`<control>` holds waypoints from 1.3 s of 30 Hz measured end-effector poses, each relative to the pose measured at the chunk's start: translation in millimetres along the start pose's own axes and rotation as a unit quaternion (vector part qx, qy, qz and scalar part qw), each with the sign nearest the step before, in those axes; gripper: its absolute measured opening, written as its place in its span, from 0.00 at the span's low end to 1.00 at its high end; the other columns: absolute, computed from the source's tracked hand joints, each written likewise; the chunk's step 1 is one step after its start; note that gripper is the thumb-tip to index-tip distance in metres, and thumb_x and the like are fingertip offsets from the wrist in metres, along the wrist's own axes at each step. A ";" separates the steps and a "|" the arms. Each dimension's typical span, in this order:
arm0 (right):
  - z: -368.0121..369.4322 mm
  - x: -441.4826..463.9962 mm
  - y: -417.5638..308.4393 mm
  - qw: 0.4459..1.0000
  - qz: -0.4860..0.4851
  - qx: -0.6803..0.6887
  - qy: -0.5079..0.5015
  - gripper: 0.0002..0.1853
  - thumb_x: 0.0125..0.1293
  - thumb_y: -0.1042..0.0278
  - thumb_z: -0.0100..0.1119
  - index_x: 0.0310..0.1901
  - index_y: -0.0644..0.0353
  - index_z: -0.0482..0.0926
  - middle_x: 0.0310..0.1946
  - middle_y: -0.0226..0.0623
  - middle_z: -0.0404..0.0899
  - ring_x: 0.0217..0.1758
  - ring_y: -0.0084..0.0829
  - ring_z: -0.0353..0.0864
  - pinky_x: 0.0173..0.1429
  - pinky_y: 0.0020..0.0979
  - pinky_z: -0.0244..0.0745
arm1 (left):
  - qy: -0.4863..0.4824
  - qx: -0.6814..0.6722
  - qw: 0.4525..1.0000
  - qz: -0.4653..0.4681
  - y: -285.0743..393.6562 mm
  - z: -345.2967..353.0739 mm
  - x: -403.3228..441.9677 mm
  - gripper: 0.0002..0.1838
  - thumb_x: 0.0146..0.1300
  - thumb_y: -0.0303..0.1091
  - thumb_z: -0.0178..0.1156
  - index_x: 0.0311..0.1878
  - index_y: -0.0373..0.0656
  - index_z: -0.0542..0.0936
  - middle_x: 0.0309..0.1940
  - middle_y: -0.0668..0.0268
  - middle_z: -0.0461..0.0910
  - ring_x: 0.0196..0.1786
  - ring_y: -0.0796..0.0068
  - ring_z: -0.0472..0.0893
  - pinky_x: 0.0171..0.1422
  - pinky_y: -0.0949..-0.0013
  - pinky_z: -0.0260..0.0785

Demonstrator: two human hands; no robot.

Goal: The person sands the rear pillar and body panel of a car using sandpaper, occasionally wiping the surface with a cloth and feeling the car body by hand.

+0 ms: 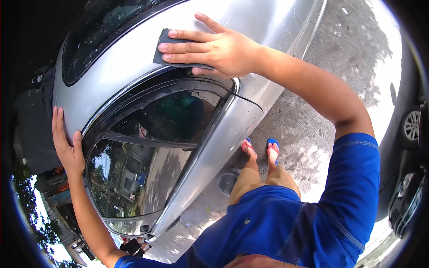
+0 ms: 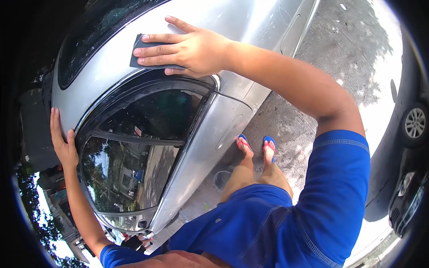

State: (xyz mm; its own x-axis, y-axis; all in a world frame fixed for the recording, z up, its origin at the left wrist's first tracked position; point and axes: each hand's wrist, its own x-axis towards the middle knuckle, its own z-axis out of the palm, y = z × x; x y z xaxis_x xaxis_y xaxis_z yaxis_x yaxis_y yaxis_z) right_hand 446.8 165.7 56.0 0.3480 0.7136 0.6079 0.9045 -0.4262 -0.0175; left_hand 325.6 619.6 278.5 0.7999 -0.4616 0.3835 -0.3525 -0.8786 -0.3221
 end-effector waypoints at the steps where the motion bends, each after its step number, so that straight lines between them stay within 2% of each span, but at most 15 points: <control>1: -0.2 1.5 -2.7 1.000 0.001 0.012 0.003 0.36 0.80 0.58 0.58 0.86 0.35 0.61 0.88 0.19 0.57 0.93 0.28 0.48 0.93 0.60 0.26 | -0.003 0.003 1.000 0.003 -3.4 -2.9 -1.7 0.35 0.80 0.51 0.55 0.84 0.44 0.69 0.84 0.51 0.66 0.85 0.46 0.66 0.87 0.50 0.55; 3: 12.6 -67.5 -9.9 0.992 0.117 -0.012 -0.040 0.33 0.84 0.54 0.53 0.86 0.37 0.61 0.89 0.20 0.56 0.93 0.32 0.50 0.92 0.61 0.37 | 0.001 0.021 1.000 0.011 -2.2 -3.1 -3.0 0.36 0.81 0.54 0.55 0.84 0.44 0.69 0.85 0.53 0.65 0.86 0.47 0.64 0.88 0.48 0.54; 5: 20.4 -128.9 -37.6 0.950 0.281 0.135 0.016 0.34 0.84 0.60 0.53 0.87 0.46 0.59 0.88 0.32 0.60 0.92 0.39 0.53 0.92 0.58 0.37 | -0.026 0.100 0.994 0.039 3.9 -4.3 -7.3 0.37 0.81 0.56 0.55 0.85 0.44 0.68 0.86 0.54 0.64 0.87 0.48 0.63 0.89 0.46 0.52; 6: 19.1 -140.3 -57.6 0.874 0.365 0.283 0.154 0.31 0.84 0.60 0.54 0.85 0.51 0.62 0.84 0.38 0.65 0.89 0.40 0.59 0.91 0.55 0.46 | -0.043 0.139 0.988 0.055 9.0 -1.0 -7.2 0.38 0.80 0.56 0.55 0.85 0.44 0.67 0.86 0.55 0.63 0.88 0.48 0.62 0.89 0.44 0.51; 7: 19.5 -148.6 -79.1 0.748 0.431 0.418 0.283 0.30 0.84 0.61 0.54 0.82 0.56 0.65 0.81 0.43 0.70 0.86 0.40 0.65 0.89 0.52 0.54 | 0.014 0.098 0.993 0.071 50.6 14.8 1.3 0.40 0.79 0.57 0.56 0.86 0.44 0.66 0.87 0.57 0.63 0.89 0.51 0.60 0.91 0.42 0.47; 10: 26.2 -157.1 -118.2 0.468 0.523 0.574 0.422 0.24 0.84 0.60 0.57 0.75 0.61 0.73 0.69 0.45 0.79 0.73 0.34 0.79 0.78 0.42 0.73 | -0.090 0.107 0.977 0.164 145.1 61.1 24.3 0.45 0.72 0.53 0.66 0.87 0.46 0.64 0.88 0.61 0.61 0.90 0.54 0.57 0.92 0.43 0.44; 11: 34.8 -154.4 -125.2 0.454 0.531 0.565 0.439 0.17 0.81 0.63 0.65 0.63 0.62 0.79 0.58 0.41 0.84 0.58 0.28 0.86 0.64 0.35 0.84 | -0.103 0.083 0.979 0.156 177.5 77.0 36.5 0.45 0.72 0.53 0.66 0.87 0.47 0.64 0.88 0.64 0.60 0.90 0.57 0.56 0.92 0.45 0.44; 15: 42.2 -145.9 -128.8 0.528 0.549 0.523 0.383 0.13 0.73 0.72 0.74 0.52 0.61 0.79 0.50 0.35 0.86 0.47 0.21 0.85 0.55 0.28 0.83 | -0.115 0.064 0.956 0.263 271.5 146.2 75.6 0.45 0.71 0.58 0.63 0.85 0.45 0.66 0.87 0.65 0.62 0.89 0.65 0.58 0.93 0.49 0.43; 17: 42.4 -146.7 -116.0 0.587 0.557 0.470 0.353 0.15 0.73 0.71 0.74 0.55 0.61 0.79 0.48 0.32 0.86 0.46 0.19 0.84 0.54 0.27 0.81 | -0.111 0.085 0.931 0.336 305.0 176.9 77.4 0.45 0.70 0.60 0.64 0.82 0.39 0.69 0.85 0.61 0.65 0.87 0.65 0.62 0.93 0.52 0.47; 20: 27.3 -135.2 -99.2 0.683 0.545 0.374 0.310 0.14 0.72 0.70 0.75 0.56 0.60 0.84 0.42 0.29 0.87 0.44 0.19 0.84 0.53 0.27 0.79 | -0.114 0.073 0.922 0.363 292.2 175.5 76.9 0.46 0.69 0.60 0.65 0.84 0.43 0.68 0.85 0.65 0.65 0.87 0.68 0.61 0.93 0.53 0.46; 25: 36.2 -133.8 -74.8 0.788 0.467 0.310 0.255 0.11 0.68 0.68 0.79 0.47 0.62 0.87 0.41 0.34 0.89 0.44 0.27 0.86 0.54 0.30 0.79 | -0.119 0.085 0.962 0.232 204.8 98.9 60.7 0.42 0.71 0.58 0.64 0.85 0.57 0.68 0.87 0.78 0.63 0.89 0.70 0.60 0.93 0.52 0.45; 30: 61.5 -142.8 -44.7 0.848 0.438 0.199 0.223 0.14 0.62 0.66 0.82 0.43 0.60 0.85 0.39 0.36 0.85 0.46 0.38 0.84 0.56 0.36 0.78 | -0.035 0.142 0.988 0.038 108.3 20.8 30.2 0.37 0.78 0.54 0.61 0.84 0.50 0.70 0.84 0.62 0.68 0.86 0.53 0.65 0.87 0.44 0.57; 33: 64.4 -129.2 -52.1 0.850 0.414 0.199 0.259 0.16 0.60 0.62 0.84 0.43 0.58 0.85 0.38 0.36 0.84 0.48 0.41 0.82 0.56 0.39 0.75 | 0.017 0.122 0.989 -0.086 42.0 -3.0 11.6 0.28 0.85 0.50 0.54 0.79 0.46 0.76 0.80 0.56 0.73 0.82 0.52 0.71 0.84 0.52 0.62; 36: 72.0 -122.2 -47.7 0.888 0.365 0.124 0.252 0.18 0.58 0.60 0.85 0.43 0.55 0.85 0.39 0.33 0.85 0.48 0.40 0.81 0.59 0.41 0.70 | 0.107 0.095 0.980 -0.138 -8.4 -1.2 18.8 0.29 0.82 0.54 0.58 0.76 0.47 0.80 0.78 0.53 0.75 0.80 0.50 0.73 0.84 0.52 0.62; 39: 79.3 -123.3 -46.9 0.890 0.362 0.097 0.261 0.17 0.56 0.61 0.86 0.41 0.53 0.85 0.39 0.29 0.85 0.48 0.37 0.80 0.60 0.39 0.66 | 0.081 0.035 0.969 -0.231 -22.3 6.1 31.6 0.31 0.81 0.58 0.58 0.75 0.47 0.80 0.77 0.52 0.76 0.80 0.50 0.74 0.84 0.52 0.61</control>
State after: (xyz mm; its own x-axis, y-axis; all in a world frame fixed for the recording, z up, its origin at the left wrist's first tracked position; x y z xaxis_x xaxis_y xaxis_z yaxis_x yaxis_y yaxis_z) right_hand 381.0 141.8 -81.1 0.7406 -0.0847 0.6666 0.5334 -0.5291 -0.6599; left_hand 361.6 625.4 292.5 0.7755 -0.0387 0.6301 0.0641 -0.9881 -0.1396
